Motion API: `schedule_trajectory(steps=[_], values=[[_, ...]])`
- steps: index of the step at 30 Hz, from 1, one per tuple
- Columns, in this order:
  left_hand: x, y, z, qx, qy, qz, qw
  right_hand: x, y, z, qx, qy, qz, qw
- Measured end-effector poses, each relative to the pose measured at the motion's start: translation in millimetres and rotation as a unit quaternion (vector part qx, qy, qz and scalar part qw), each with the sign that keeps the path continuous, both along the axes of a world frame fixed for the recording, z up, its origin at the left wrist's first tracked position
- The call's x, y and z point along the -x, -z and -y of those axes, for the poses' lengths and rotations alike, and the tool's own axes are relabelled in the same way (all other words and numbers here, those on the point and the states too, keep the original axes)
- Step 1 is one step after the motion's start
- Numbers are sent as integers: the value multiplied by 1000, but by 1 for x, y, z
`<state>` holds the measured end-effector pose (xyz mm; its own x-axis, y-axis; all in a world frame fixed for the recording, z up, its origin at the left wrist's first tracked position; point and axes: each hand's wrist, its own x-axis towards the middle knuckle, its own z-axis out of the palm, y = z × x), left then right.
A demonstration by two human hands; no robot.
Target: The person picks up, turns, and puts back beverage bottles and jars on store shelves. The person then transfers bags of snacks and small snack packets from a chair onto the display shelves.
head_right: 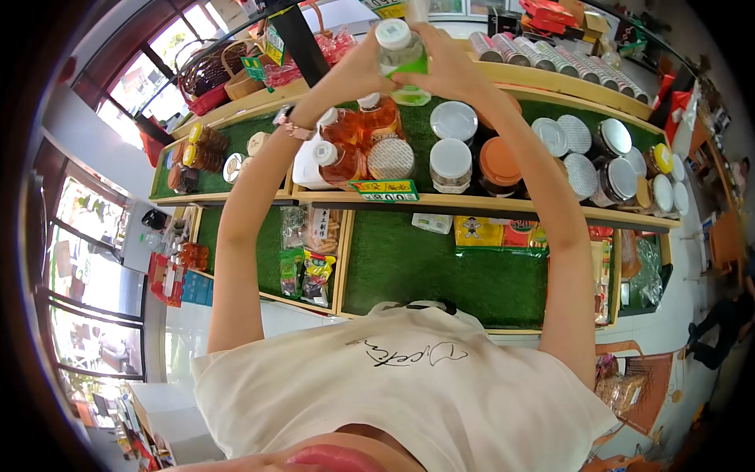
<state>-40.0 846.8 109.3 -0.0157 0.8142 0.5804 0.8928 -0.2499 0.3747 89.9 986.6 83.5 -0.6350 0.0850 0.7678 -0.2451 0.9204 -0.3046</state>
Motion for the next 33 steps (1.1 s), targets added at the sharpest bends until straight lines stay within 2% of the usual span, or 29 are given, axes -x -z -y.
schedule_trajectory(steps=[3, 5, 10, 14, 17, 18, 21, 23, 26, 30, 33], values=[[16, 16, -14, 8, -30, -61, 998, 6, 12, -6, 0, -4, 16, 1000], [17, 25, -17, 42, -66, -52, 996, 7, 20, -10, -15, 13, 43, 999], [28, 47, -30, 111, -98, -38, 988, 18, 40, -20, 53, -44, 95, 993], [28, 57, -28, 113, -112, -50, 986, 23, 61, -28, 76, -44, 125, 988], [23, 50, -25, 243, -170, -59, 953, 25, 68, -27, 62, -66, 125, 988], [19, 49, -23, 222, -171, -61, 958, 25, 70, -27, 67, -64, 148, 985], [10, 41, -18, 265, -167, -113, 943, 27, 77, -31, 67, -57, 197, 976], [9, 43, -19, 269, -170, -132, 939, 28, 86, -34, 52, -51, 207, 976], [22, 55, -25, 254, -173, -160, 938, 20, 74, -28, 91, -63, 242, 964], [21, 60, -23, 229, -163, -154, 947, 12, 65, -33, 89, -121, 275, 950], [16, 61, -13, 146, -187, -141, 961, -8, 62, -40, -38, -1, 227, 973]])
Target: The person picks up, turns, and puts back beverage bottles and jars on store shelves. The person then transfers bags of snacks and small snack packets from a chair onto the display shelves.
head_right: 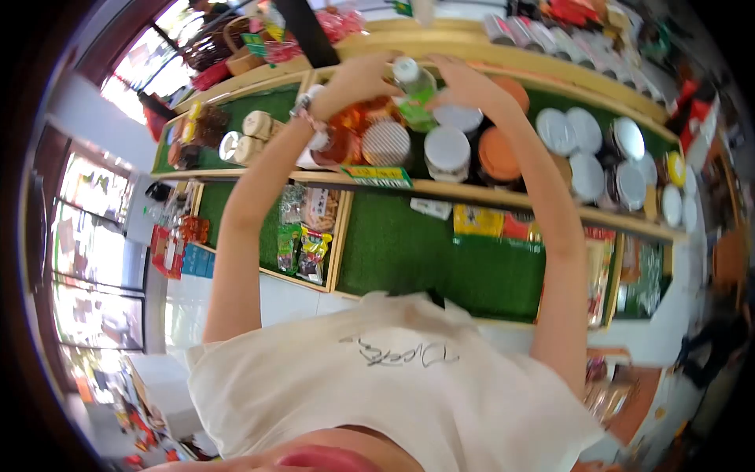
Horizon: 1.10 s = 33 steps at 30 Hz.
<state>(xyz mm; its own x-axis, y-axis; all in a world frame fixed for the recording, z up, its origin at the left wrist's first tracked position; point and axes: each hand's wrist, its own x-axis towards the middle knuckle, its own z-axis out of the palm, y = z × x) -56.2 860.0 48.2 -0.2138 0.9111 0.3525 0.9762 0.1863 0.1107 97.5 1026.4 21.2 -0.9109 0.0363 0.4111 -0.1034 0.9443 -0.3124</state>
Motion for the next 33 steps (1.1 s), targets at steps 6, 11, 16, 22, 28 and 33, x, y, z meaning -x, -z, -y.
schedule_trajectory(steps=[6, 11, 16, 22, 28, 33], values=[[-69, -11, 70, -272, -35, -56, 960, -116, -23, 102, 140, 75, -275, 948], [-144, 35, 170, -345, -74, 43, 935, -119, 119, 168, 256, -97, -313, 910], [-221, 218, 278, -260, -285, 220, 896, -125, 346, 256, 324, -114, 179, 922], [-411, 438, 481, -3, -648, 530, 547, -228, 537, 278, 29, -119, 631, 766], [-589, 497, 618, 79, -775, 580, 239, -214, 583, 288, 69, 1, 608, 791], [-631, 529, 672, -3, -741, 605, 292, -199, 518, 376, 27, 155, 469, 869]])
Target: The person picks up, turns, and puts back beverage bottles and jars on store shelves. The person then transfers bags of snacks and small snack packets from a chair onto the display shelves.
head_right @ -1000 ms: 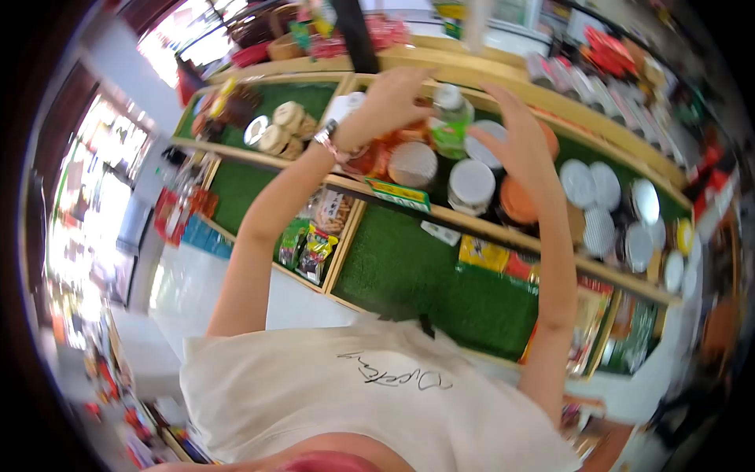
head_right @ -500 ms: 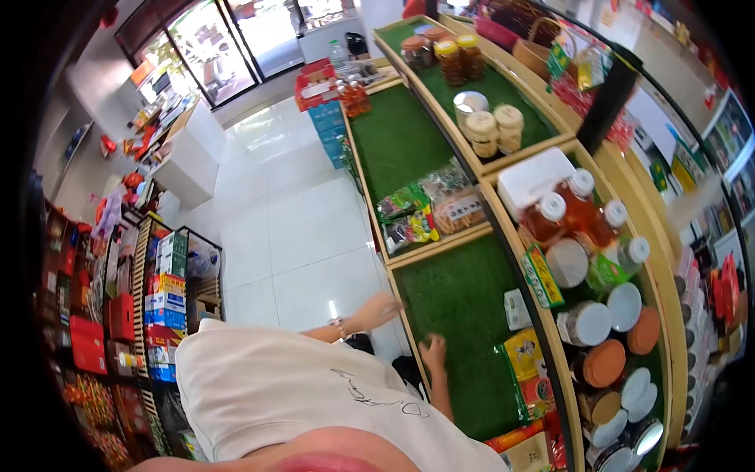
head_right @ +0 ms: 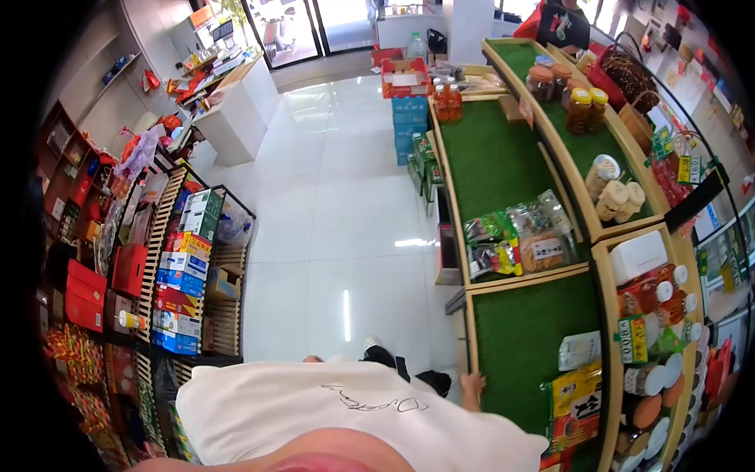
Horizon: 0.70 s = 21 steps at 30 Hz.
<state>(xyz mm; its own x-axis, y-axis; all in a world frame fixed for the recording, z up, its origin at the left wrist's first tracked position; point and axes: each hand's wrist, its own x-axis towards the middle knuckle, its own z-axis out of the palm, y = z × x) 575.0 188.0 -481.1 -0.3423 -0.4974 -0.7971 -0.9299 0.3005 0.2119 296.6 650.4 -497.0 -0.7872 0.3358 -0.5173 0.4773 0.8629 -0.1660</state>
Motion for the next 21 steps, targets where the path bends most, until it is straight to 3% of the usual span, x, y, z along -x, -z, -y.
schedule_trajectory(steps=[1, 3, 4, 6, 7, 9, 11, 15, 19, 21], values=[[2, 5, 8, -6, 0, -50, 999, 10, -26, 30, -28, -50, 24, 998], [5, 27, 25, -39, -23, -205, 978, 10, -3, 82, -34, -20, -83, 996], [16, 33, 28, -47, -23, -222, 974, 22, -9, 112, -12, -68, 22, 997], [42, -9, 29, -58, 10, -242, 968, 12, 54, 177, -10, -70, -16, 997], [48, -23, 34, -73, 11, -243, 967, 28, 55, 209, 85, -37, 113, 989], [56, -36, 44, -103, 15, -248, 963, 32, 30, 272, 91, -303, 155, 936], [55, -30, 58, -97, 6, -243, 965, 21, -51, 321, 90, -301, 1, 949], [33, 18, 86, -25, -58, -242, 968, 55, -48, 358, 93, -278, -80, 953], [22, 39, 123, 1, -114, -168, 979, 93, 1, 339, 30, -289, 39, 956], [28, 34, 150, 2, -122, -132, 984, 101, 74, 323, 7, -167, 68, 984]])
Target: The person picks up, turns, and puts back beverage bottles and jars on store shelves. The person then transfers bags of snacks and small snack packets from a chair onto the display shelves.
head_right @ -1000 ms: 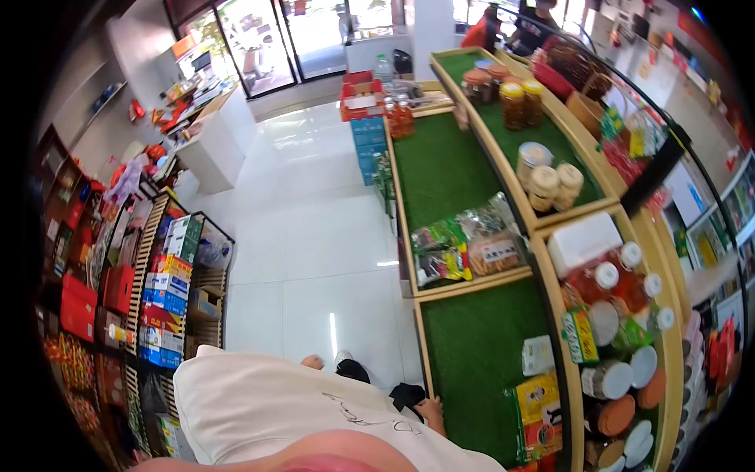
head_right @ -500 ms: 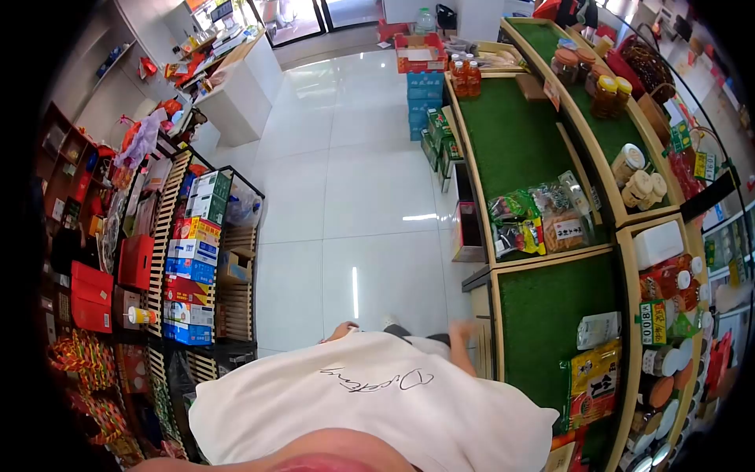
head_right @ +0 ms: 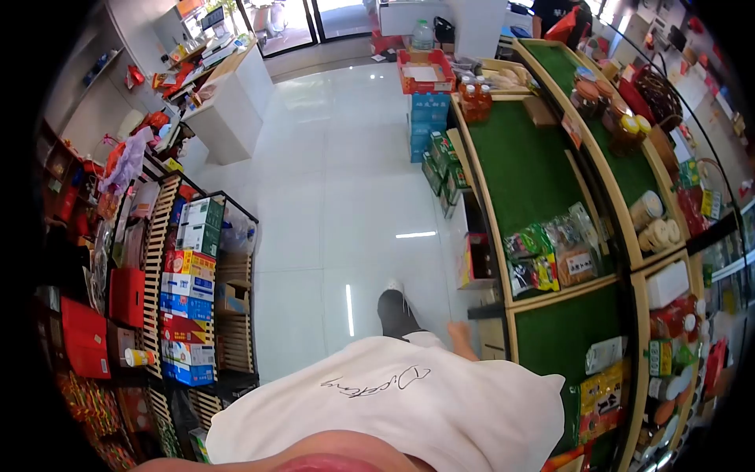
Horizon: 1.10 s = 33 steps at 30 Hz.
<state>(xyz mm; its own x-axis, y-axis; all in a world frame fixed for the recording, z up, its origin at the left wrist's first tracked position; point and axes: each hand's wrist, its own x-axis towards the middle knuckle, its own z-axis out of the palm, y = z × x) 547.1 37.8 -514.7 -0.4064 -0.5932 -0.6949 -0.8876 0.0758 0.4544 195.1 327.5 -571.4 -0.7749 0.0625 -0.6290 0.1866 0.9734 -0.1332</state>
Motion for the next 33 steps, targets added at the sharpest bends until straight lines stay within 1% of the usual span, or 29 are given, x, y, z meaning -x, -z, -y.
schedule_trajectory(steps=[2, 3, 5, 7, 9, 11, 12, 13, 14, 15, 16, 17, 18, 19, 20, 21, 22, 24, 25, 26, 28, 30, 32, 33], values=[[17, -9, 32, -1, -9, 21, 1000, 29, 38, -37, -2, -177, 63, 982], [29, -13, 51, 7, -13, 15, 1000, 43, 40, -32, -4, -208, 101, 973], [60, -21, 87, 30, -12, -5, 999, 75, 34, 2, -9, -211, 143, 967], [101, -29, 130, 57, -2, -40, 998, 111, 38, 51, 6, -222, 147, 964], [142, -27, 179, 65, 23, -87, 994, 149, 51, 106, 42, -259, 118, 958], [175, -17, 238, -8, 28, -170, 985, 185, 68, 168, 90, -297, 46, 949], [203, -32, 256, 92, 12, -184, 978, 189, 27, 205, 80, -192, -26, 978], [241, -82, 273, 68, -46, -201, 976, 199, 16, 233, 157, -161, -74, 971], [269, -95, 304, 45, -53, -297, 952, 218, -8, 265, 188, -128, 43, 973], [309, -165, 311, 162, -42, -373, 912, 229, -18, 297, 220, -124, 42, 967], [343, -224, 328, 159, -63, -461, 871, 232, -9, 326, 242, -122, -93, 958], [375, -300, 336, 124, -84, -551, 821, 238, -38, 350, 313, -115, -29, 942], [394, -367, 342, 189, -74, -547, 812, 240, -59, 371, 321, -117, -31, 939], [409, -451, 330, 261, -70, -570, 776, 241, -81, 385, 389, -86, 6, 917], [417, -492, 336, 371, -10, -655, 658, 241, -114, 398, 362, -59, 30, 930], [420, -525, 343, 348, 27, -755, 555, 243, -111, 401, 361, -53, 14, 931], [413, -561, 356, 386, 148, -793, 447, 242, -106, 404, 361, -49, 1, 931], [421, -614, 353, 187, 270, -865, 381, 232, -99, 395, 348, -20, -1, 937], [430, -631, 353, 137, 300, -879, 346, 227, -99, 383, 335, 5, 7, 942], [435, -640, 356, 111, 314, -889, 315, 220, -99, 370, 324, 29, 15, 946], [444, -652, 374, 74, 320, -906, 266, 203, -26, 320, 225, 30, -11, 974], [452, -655, 400, 55, 307, -919, 242, 178, -31, 283, 132, 105, 2, 986], [462, -655, 425, 47, 292, -929, 224, 165, -17, 254, 96, 150, 103, 979], [467, -655, 437, 45, 286, -932, 217, 157, -30, 259, 99, 208, 102, 968]])
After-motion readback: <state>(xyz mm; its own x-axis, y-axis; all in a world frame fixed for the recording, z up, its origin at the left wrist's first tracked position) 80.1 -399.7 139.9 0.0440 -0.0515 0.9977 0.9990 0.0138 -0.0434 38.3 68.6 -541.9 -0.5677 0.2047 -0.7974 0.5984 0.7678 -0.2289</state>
